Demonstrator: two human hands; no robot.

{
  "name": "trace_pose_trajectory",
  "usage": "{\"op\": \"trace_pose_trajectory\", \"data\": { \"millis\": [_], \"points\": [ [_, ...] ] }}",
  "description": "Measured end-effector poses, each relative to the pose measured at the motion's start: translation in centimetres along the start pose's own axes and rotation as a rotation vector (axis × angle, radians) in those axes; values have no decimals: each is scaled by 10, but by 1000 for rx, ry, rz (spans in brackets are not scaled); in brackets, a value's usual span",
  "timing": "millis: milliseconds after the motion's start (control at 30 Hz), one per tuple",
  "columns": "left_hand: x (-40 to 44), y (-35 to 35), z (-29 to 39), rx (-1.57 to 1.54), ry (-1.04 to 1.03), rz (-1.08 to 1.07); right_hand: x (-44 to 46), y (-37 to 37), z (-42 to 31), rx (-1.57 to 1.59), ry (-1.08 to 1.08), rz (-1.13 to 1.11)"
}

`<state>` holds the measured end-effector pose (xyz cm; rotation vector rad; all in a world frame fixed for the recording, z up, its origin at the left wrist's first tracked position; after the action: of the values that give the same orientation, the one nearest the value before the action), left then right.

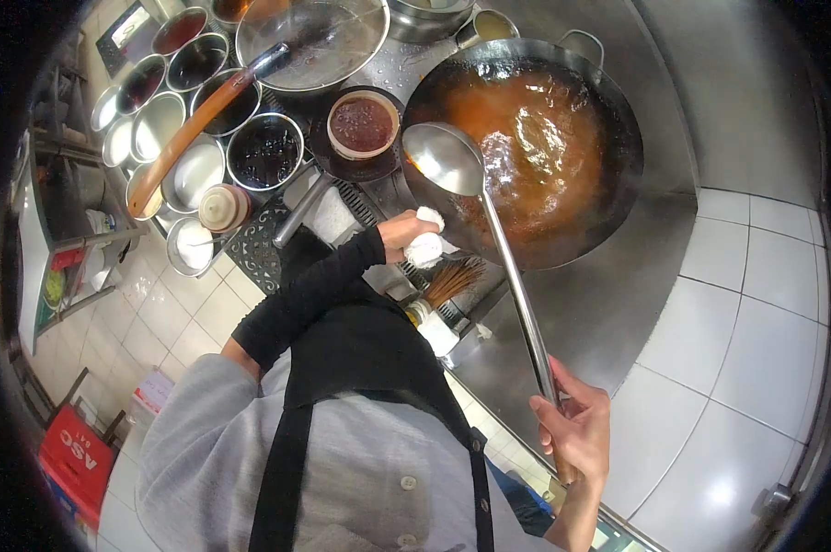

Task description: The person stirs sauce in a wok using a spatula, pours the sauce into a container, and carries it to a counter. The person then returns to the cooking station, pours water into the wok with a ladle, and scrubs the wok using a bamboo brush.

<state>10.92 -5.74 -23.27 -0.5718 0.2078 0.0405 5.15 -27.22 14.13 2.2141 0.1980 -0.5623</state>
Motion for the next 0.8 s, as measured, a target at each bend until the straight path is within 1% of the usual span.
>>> {"op": "trace_pose_trajectory", "data": {
  "millis": [67,133,200,233,300,333,367,400,467,533,567,633,700,767,800],
  "points": [
    [2,-6,0,-543,478,106,-2,5,3,33,0,-11],
    [-1,-5,2,-290,279,54,-3,9,1,2,8,-36],
    [-4,-6,4,-171,195,24,-4,7,1,-48,32,-39],
    [-4,-6,6,-179,207,23,-2,3,-1,-85,53,-32],
    [1,-3,-7,-80,72,-8,2,-4,-2,-147,103,-20],
    [9,1,-30,30,-74,-39,6,-8,1,-171,129,-13],
    [9,0,-30,-3,-43,-26,10,-11,3,-195,156,-7],
    [4,-3,-16,-37,-13,-12,15,-14,4,-195,169,-15],
    [-10,-13,9,-390,403,103,24,-21,6,-194,193,-32],
    [-13,-15,8,-401,369,91,26,-30,3,-183,164,-43],
    [-13,-14,8,-406,349,85,27,-34,2,-176,152,-47],
    [-14,-11,8,-248,189,23,30,-37,5,-174,148,-54],
    [-13,-6,7,73,-108,-43,30,-35,6,-152,124,-69],
    [-12,-2,4,558,-536,-106,23,-27,6,-113,78,-97],
    [-4,2,-12,432,-443,-87,17,-24,4,-111,73,-92]
  ]
}}
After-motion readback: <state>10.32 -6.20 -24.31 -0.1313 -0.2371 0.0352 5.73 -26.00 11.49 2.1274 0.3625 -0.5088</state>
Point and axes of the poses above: each hand's wrist, its own x-axis towards the middle knuckle, its own y-axis out of the back of the hand, z = x × y, the point moved 1 cm from there along x, towards the middle knuckle, and after that the axes turned 11 degrees about z, right-handed, at the moved point
